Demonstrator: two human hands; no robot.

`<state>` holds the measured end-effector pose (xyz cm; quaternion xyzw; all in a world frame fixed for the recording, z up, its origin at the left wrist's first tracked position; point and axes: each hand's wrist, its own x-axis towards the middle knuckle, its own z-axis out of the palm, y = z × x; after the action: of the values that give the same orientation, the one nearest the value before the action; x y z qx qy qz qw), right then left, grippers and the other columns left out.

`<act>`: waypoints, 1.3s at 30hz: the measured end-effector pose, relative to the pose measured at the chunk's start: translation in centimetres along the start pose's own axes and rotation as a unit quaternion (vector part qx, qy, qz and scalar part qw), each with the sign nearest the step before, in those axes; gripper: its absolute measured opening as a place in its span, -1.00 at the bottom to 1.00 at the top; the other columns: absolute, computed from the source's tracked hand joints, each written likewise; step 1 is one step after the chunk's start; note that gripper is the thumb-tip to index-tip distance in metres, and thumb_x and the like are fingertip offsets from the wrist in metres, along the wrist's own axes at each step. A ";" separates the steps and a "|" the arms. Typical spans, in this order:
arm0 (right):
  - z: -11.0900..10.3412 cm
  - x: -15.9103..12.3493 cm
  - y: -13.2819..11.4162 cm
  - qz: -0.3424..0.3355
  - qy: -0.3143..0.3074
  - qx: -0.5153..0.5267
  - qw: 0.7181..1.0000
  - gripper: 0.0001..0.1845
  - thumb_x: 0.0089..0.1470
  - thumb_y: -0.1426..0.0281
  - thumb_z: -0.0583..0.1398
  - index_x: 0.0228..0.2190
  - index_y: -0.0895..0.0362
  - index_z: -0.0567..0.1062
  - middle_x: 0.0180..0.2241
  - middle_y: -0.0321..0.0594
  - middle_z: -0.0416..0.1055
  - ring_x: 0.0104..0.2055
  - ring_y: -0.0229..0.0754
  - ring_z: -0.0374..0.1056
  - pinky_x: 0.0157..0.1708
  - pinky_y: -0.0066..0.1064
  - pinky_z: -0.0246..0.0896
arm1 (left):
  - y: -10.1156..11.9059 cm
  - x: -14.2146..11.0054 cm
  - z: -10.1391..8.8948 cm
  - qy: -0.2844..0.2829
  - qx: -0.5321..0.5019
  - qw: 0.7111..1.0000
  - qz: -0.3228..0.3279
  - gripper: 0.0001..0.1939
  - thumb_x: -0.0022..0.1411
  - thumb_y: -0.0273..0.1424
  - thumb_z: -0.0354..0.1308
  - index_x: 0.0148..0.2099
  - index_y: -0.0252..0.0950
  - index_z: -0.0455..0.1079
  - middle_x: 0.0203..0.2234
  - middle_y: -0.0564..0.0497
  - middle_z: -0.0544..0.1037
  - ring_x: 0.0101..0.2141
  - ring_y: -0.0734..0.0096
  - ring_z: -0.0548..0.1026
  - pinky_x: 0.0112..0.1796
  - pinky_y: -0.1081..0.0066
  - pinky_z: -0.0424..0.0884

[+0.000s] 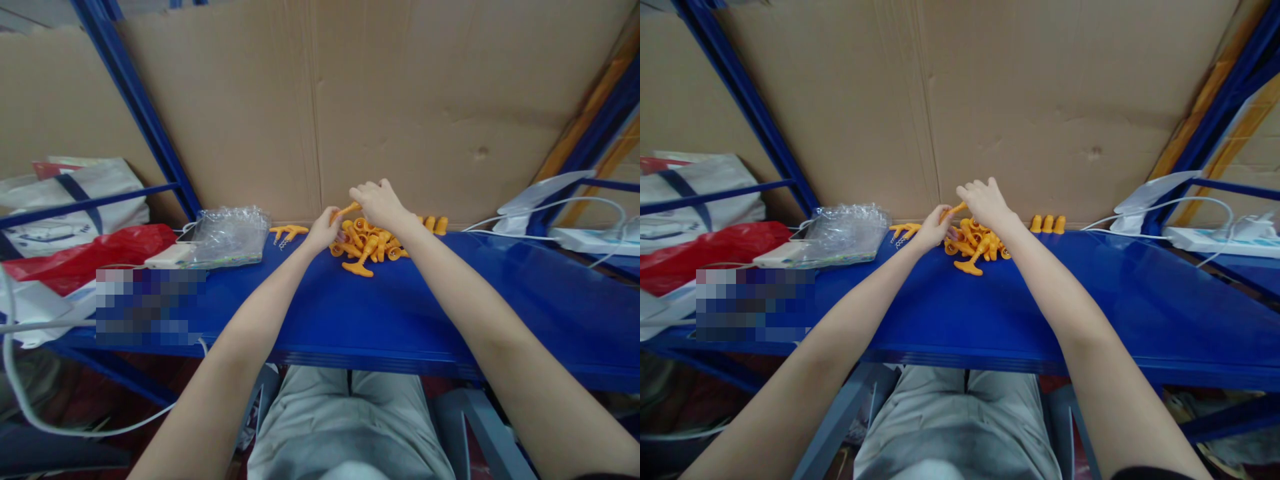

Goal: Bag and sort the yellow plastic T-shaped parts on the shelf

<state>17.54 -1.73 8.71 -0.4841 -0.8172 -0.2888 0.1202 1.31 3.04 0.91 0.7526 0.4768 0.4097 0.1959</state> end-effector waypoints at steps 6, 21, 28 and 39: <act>-0.2 -0.1 -0.1 0.027 -0.096 0.034 0.994 -0.55 0.23 0.44 0.14 0.14 0.26 0.33 0.03 0.17 0.51 0.10 0.12 0.39 0.00 -0.20 0.14 | 0.8 -1.4 -1.1 0.049 0.222 0.973 0.035 -0.63 0.53 -0.29 -0.12 0.26 -0.26 0.25 -0.19 -0.15 0.67 -0.16 0.13 0.66 -0.14 0.30 0.50; 0.0 0.1 -0.4 0.024 -0.057 0.031 0.998 -0.54 0.12 0.60 0.10 0.07 0.21 0.35 0.04 0.09 0.48 0.11 0.11 0.36 0.01 -0.15 0.06 | 1.4 -1.9 -1.3 0.080 0.305 0.949 0.012 -0.57 0.53 -0.28 -0.12 0.35 -0.23 0.22 -0.12 -0.16 0.67 -0.08 0.12 0.64 -0.07 0.31 0.45; 1.5 0.4 -0.2 0.023 0.010 0.016 1.000 -0.47 0.06 0.64 0.06 0.09 0.25 0.28 -0.05 0.12 0.50 0.06 0.11 0.36 0.01 -0.14 0.02 | -0.8 -0.7 -1.0 0.096 0.146 0.984 0.039 -0.66 0.48 -0.27 0.00 0.21 -0.20 0.36 -0.20 -0.09 0.67 -0.18 0.18 0.64 -0.07 0.30 0.47; 4.9 -0.3 7.3 0.208 -0.003 0.161 0.965 -0.63 0.12 0.24 0.22 -0.07 0.14 0.51 -0.04 0.06 0.54 0.00 0.11 0.44 0.00 -0.10 0.26 | -7.0 0.1 -2.7 0.168 0.063 0.983 -0.041 -0.67 0.40 -0.31 0.10 0.17 -0.16 0.41 -0.12 -0.08 0.65 -0.09 0.19 0.63 0.04 0.23 0.47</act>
<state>24.40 3.62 7.25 -0.6187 -0.7343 -0.1209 0.2518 -4.75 6.21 -2.28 0.6633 0.5585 0.4913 0.0817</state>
